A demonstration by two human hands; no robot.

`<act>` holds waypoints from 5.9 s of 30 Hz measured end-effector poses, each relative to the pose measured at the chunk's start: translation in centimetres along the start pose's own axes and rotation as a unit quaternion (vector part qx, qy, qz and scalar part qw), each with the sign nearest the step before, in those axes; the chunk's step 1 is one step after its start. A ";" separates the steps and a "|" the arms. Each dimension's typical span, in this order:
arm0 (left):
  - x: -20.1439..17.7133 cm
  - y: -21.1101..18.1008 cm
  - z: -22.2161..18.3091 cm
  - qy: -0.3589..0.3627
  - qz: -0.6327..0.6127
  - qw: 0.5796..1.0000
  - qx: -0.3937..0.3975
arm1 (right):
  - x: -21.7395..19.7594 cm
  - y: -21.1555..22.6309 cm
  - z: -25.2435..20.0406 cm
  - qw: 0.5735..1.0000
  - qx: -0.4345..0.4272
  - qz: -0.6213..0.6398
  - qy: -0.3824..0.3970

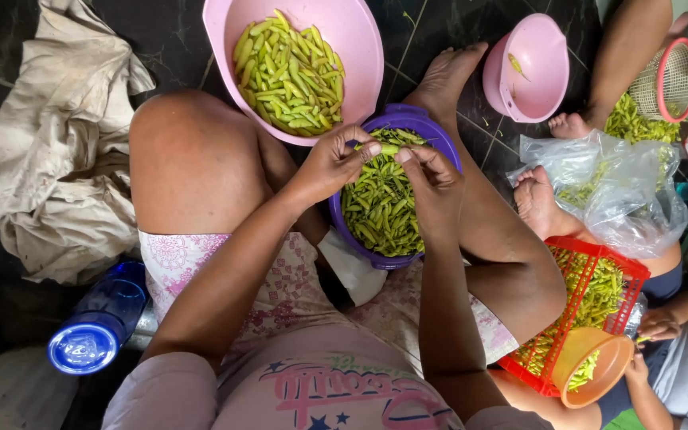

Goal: Snapping the ends off green beans and sorting them into bowls while sitting on the floor.

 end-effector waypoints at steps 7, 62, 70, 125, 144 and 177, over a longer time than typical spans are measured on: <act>-0.1 -0.2 0.0 0.001 -0.002 1.000 0.010 | 0.5 -1.1 0.3 1.000 -0.008 -0.008 0.011; -3.6 -3.8 -0.4 -0.168 -0.105 0.971 0.137 | 7.0 -8.2 1.1 0.966 0.067 -0.050 0.243; -4.1 -3.9 -0.4 -0.173 -0.099 0.967 0.156 | 4.1 -2.5 3.8 0.977 -0.033 -0.164 0.130; 1.6 -0.8 -1.7 0.005 0.027 0.998 -0.049 | 1.0 1.3 -4.0 0.993 -0.117 -0.025 0.023; -1.6 -1.3 -0.3 -0.125 -0.060 0.990 0.024 | -4.8 -5.1 1.9 0.903 -0.112 -0.414 0.019; -3.8 -4.7 -0.8 -0.189 0.032 0.974 0.123 | -7.1 -2.0 -0.7 0.966 -0.093 -0.216 0.105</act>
Point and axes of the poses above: each hand's wrist, its own z-axis towards the middle knuckle, its own x-axis out of the palm, y = z × x, the point moved 7 cm from there along z, towards the middle knuckle, and after that the axes turned 13 degrees about -z, right-handed, at the moved point
